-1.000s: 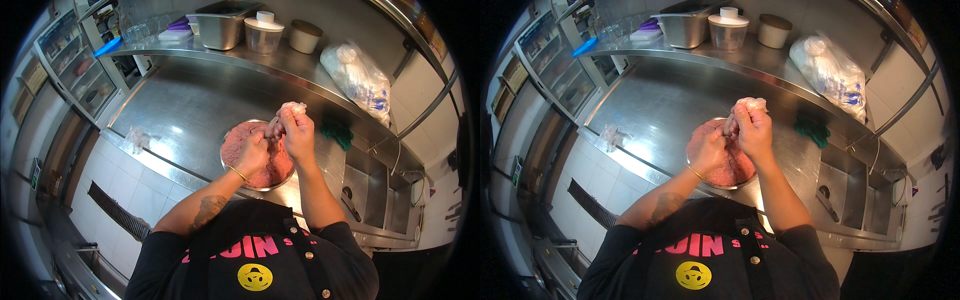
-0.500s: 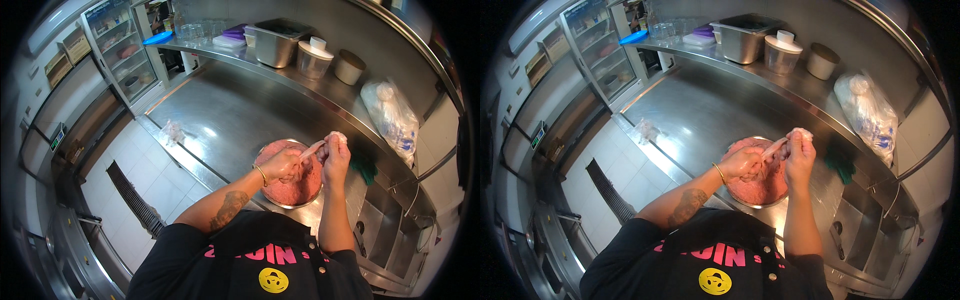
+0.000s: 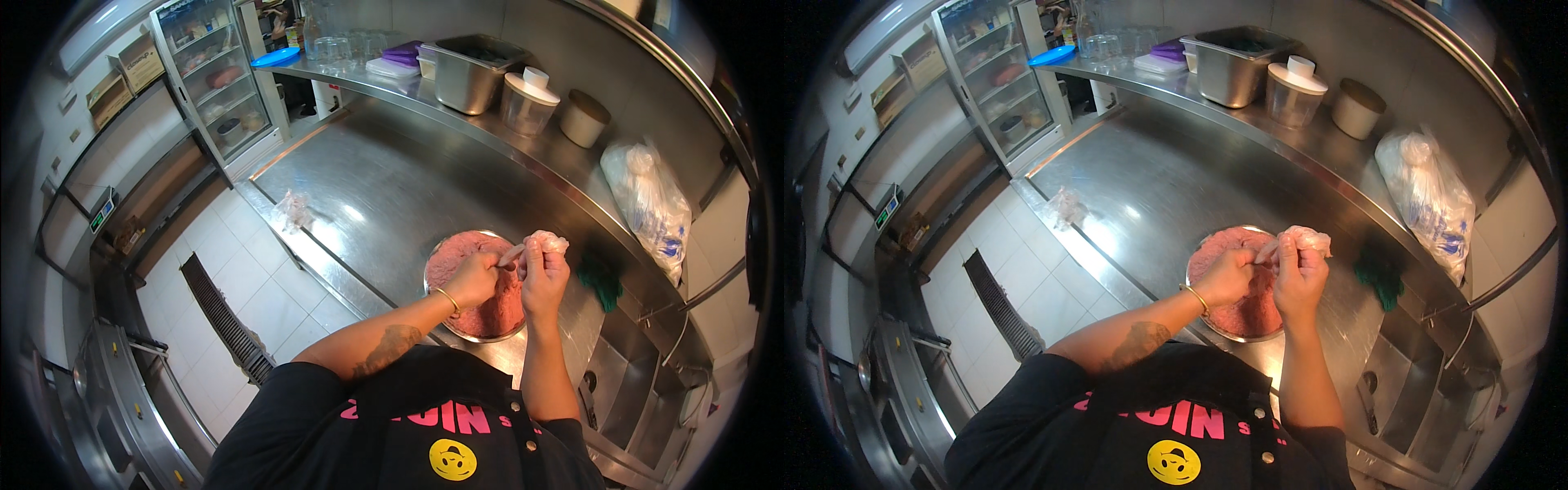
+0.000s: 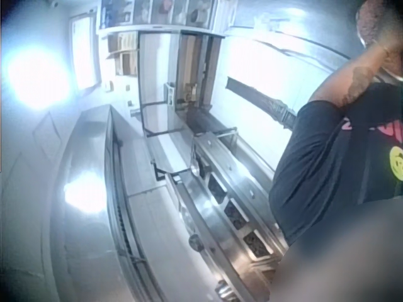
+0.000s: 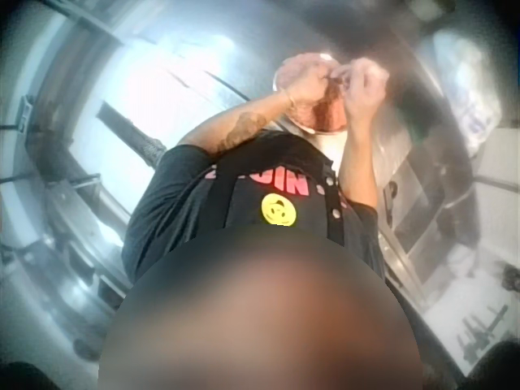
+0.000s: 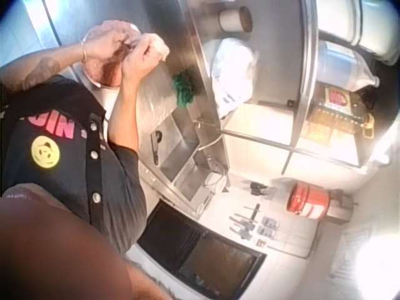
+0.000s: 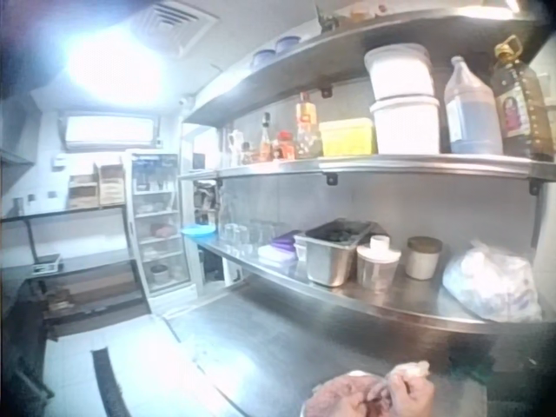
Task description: The person fills a long, thin casing with ground meat from a metal bowl, using both hands to push the meat into the casing and twist it into links. They wash their hands in the sink, use a knife to trim the casing, and continue stuffing additional sections. A coworker is present in the background.
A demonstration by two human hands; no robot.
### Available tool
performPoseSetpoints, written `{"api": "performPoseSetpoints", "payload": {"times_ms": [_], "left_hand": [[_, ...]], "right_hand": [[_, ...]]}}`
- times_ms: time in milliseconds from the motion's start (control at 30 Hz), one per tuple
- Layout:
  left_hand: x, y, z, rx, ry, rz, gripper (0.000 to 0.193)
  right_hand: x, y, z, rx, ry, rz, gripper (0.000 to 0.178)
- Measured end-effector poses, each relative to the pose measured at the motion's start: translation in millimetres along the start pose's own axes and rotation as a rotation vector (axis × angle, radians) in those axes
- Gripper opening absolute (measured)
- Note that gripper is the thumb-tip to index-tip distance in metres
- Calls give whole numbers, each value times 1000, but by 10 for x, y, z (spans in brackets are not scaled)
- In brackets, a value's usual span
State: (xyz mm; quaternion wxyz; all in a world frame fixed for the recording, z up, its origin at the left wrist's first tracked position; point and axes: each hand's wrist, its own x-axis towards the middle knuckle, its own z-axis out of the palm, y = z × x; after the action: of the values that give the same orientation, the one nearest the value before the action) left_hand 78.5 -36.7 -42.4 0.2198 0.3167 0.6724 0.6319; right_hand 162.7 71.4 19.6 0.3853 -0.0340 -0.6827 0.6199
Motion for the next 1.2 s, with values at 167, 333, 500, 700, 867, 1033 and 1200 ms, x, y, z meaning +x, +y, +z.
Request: {"api": "performPoseSetpoints", "payload": {"times_ms": [167, 333, 500, 700, 867, 1033, 1200], "left_hand": [[90, 97, -124, -59, -201, -367, 27], [1, 343, -178, -195, -274, -250, 25], [-34, 241, -148, -154, -250, -279, 19], [83, 105, -231, -267, -335, -232, 19], [123, 231, -313, -418, -427, -375, 18], [168, 131, -278, -295, -369, -209, 18], [202, 293, -162, -284, -312, -265, 18]], "right_hand": [[28, 3, -28, -43, -66, -70, 20], [138, -3, -167, -169, -45, -108, 18], [187, 174, -282, -238, -68, -62, 15], [216, -26, -164, 149, -9, 97, 24], [254, 51, -282, 126, 34, 196, 26], [232, 73, -239, 164, 50, 162, 25], [280, -16, -278, 338, 106, 171, 25]]}}
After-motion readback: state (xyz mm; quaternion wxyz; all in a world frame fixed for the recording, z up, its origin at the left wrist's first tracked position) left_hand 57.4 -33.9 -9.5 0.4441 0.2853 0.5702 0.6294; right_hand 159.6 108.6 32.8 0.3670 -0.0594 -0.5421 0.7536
